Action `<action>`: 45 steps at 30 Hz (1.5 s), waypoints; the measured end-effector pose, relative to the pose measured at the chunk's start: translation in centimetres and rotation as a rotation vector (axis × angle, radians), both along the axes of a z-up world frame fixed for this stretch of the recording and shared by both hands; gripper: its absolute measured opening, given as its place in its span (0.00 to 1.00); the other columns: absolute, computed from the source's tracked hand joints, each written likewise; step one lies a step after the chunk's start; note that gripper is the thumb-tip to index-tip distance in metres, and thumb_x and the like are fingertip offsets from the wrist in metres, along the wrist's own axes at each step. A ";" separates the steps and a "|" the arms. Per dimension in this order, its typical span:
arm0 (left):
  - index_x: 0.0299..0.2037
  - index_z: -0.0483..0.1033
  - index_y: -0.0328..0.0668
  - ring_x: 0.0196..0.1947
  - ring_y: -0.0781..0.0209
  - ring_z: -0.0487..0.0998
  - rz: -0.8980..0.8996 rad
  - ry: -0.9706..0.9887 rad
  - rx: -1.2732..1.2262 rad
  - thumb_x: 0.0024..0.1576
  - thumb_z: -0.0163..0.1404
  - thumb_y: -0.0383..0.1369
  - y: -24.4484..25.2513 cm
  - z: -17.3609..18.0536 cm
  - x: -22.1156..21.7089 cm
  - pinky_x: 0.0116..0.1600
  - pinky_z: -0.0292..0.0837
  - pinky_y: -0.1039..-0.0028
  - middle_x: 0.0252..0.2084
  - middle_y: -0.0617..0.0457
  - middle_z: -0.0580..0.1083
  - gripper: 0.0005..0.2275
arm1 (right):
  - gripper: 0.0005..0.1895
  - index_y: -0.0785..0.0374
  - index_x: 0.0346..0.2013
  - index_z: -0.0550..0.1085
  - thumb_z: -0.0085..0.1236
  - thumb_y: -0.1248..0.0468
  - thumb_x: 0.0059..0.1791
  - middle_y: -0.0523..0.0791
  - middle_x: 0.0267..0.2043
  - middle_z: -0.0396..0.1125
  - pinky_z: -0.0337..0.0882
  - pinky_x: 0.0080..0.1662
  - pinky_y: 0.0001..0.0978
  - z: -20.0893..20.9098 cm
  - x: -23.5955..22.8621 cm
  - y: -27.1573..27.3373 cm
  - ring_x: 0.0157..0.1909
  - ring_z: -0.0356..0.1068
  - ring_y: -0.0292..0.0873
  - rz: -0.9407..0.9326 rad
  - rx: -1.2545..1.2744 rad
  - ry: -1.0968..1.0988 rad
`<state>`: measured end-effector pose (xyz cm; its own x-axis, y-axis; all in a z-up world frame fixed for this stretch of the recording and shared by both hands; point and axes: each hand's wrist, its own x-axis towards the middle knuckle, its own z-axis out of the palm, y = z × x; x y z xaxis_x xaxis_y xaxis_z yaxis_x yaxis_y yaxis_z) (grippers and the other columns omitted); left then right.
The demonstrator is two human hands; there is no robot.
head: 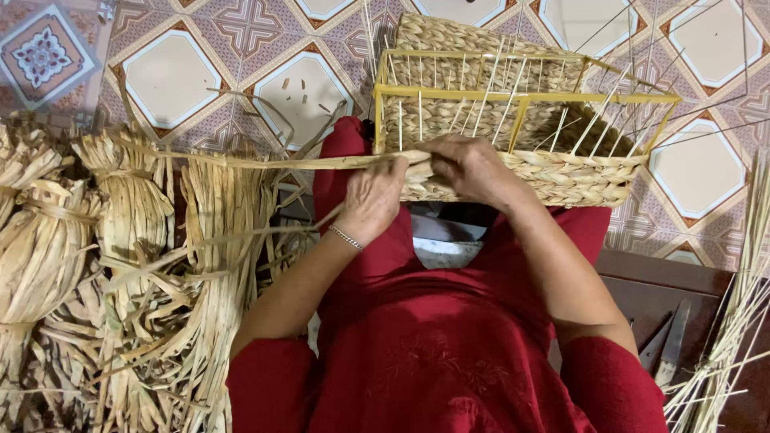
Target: The person weaves a basket by hand, threading strips of dried plant fibers around the vertical posts of a wire frame.
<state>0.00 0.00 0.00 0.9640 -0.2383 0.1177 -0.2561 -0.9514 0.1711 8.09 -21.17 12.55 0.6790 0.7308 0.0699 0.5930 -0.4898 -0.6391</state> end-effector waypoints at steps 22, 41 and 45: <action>0.37 0.82 0.41 0.23 0.58 0.76 0.137 0.024 -0.737 0.53 0.54 0.24 -1.7 6.7 7.2 0.30 0.76 0.67 0.27 0.47 0.78 0.06 | 0.06 0.59 0.42 0.79 0.54 0.64 0.55 0.44 0.33 0.74 0.81 0.36 0.30 -2.3 -0.1 -0.1 0.35 0.75 0.38 -0.213 0.169 0.180; 0.45 0.73 0.47 0.54 0.42 0.72 -0.021 -0.452 -0.146 0.46 0.58 0.37 3.6 10.9 2.5 0.57 0.63 0.49 0.52 0.43 0.74 0.17 | 0.08 0.62 0.27 0.80 0.64 0.65 0.51 0.45 0.24 0.71 0.73 0.24 0.32 -3.0 0.1 2.3 0.22 0.68 0.40 -0.175 -0.010 -0.219; 0.55 0.74 0.41 0.47 0.52 0.75 -0.101 -0.367 -0.101 0.59 0.55 0.28 4.7 7.6 0.9 0.61 0.65 0.48 0.43 0.48 0.75 0.13 | 0.12 0.63 0.25 0.80 0.65 0.63 0.53 0.45 0.22 0.71 0.71 0.25 0.32 -4.3 0.1 3.0 0.22 0.68 0.39 -0.282 0.035 -0.329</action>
